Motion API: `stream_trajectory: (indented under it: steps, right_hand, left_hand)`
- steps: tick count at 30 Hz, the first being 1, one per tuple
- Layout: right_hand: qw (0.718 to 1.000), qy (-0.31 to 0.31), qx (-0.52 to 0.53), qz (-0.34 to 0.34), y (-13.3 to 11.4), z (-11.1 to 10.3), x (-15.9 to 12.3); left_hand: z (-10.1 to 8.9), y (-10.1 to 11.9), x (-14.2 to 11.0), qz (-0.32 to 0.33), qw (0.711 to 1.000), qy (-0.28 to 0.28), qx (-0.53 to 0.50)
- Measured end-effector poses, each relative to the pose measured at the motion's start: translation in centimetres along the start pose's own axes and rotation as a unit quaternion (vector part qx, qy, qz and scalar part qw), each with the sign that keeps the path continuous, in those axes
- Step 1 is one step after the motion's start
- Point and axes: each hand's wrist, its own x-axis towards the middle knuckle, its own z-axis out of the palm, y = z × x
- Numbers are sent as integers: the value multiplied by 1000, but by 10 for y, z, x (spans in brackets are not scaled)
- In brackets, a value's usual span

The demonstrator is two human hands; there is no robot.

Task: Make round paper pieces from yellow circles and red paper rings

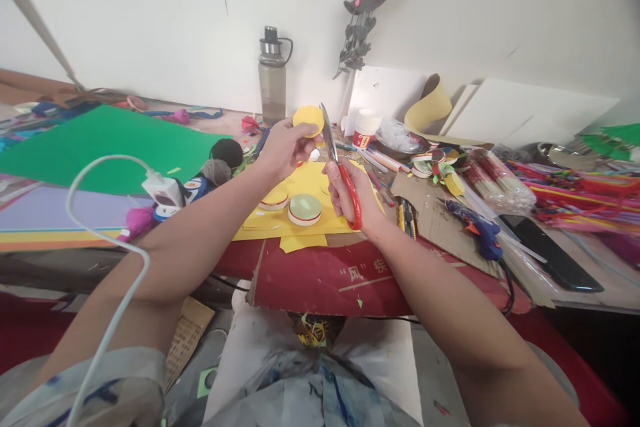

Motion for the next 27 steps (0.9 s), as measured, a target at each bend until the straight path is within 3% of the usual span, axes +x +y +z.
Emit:
stream_trajectory:
  steps: [11, 18, 24, 27]
  right_hand:
    - [1000, -6, -17, -18, 4, -3, 2]
    - [1000, 4, 2, -4, -1, -1, 0]
    - [998, -2, 21, 60, -12, 0, -4]
    - [994, 0, 37, 99, -17, -3, -1]
  left_hand:
    - [-3, -3, 2, -10, 1000, -25, 6]
    - [-3, -2, 2, -20, 1000, -11, 10]
    - [-11, -2, 8, -14, 1000, 0, 28]
    - [-22, -2, 16, -41, 994, -1, 101]
